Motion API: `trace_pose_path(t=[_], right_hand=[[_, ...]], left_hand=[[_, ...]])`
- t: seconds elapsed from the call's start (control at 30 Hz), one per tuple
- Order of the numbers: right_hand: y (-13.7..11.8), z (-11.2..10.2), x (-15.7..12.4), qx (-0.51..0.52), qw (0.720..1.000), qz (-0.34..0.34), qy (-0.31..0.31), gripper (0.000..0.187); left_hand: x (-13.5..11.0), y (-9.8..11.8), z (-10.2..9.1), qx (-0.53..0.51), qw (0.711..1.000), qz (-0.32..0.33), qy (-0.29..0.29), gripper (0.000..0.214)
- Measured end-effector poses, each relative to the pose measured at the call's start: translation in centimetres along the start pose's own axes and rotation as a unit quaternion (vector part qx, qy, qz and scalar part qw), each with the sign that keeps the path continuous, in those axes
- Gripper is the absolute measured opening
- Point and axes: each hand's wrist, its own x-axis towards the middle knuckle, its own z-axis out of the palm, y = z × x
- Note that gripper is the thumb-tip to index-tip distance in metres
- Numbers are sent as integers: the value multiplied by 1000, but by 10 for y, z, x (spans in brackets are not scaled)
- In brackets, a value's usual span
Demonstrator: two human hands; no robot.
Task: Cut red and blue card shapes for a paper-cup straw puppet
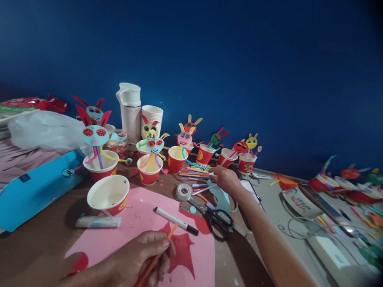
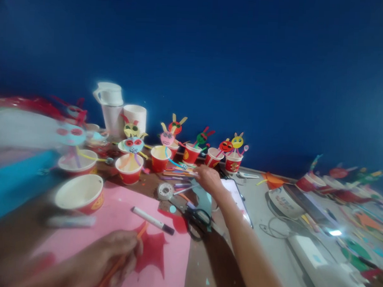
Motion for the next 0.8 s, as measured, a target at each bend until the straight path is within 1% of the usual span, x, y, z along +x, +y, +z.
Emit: trace_pose_path(t=[0.17, 0.3, 0.53, 0.7, 0.8], right_hand=[[12, -4, -21, -4, 1000, -10, -11, 21], [11, -1, -32, -7, 1000, -12, -17, 20], [8, 0, -27, -11, 1000, -3, -5, 19], [13, -3, -20, -21, 1000, 20, -4, 22], [10, -5, -21, -27, 999, 30, -9, 24]], left_hand=[[1, 0, 0, 11, 1000, -2, 2, 28], [1, 0, 0, 13, 1000, -4, 12, 27], [0, 1, 2, 24, 1000, 4, 11, 27], [-1, 0, 2, 24, 1000, 11, 8, 28], [-1, 0, 2, 23, 1000, 6, 3, 29]])
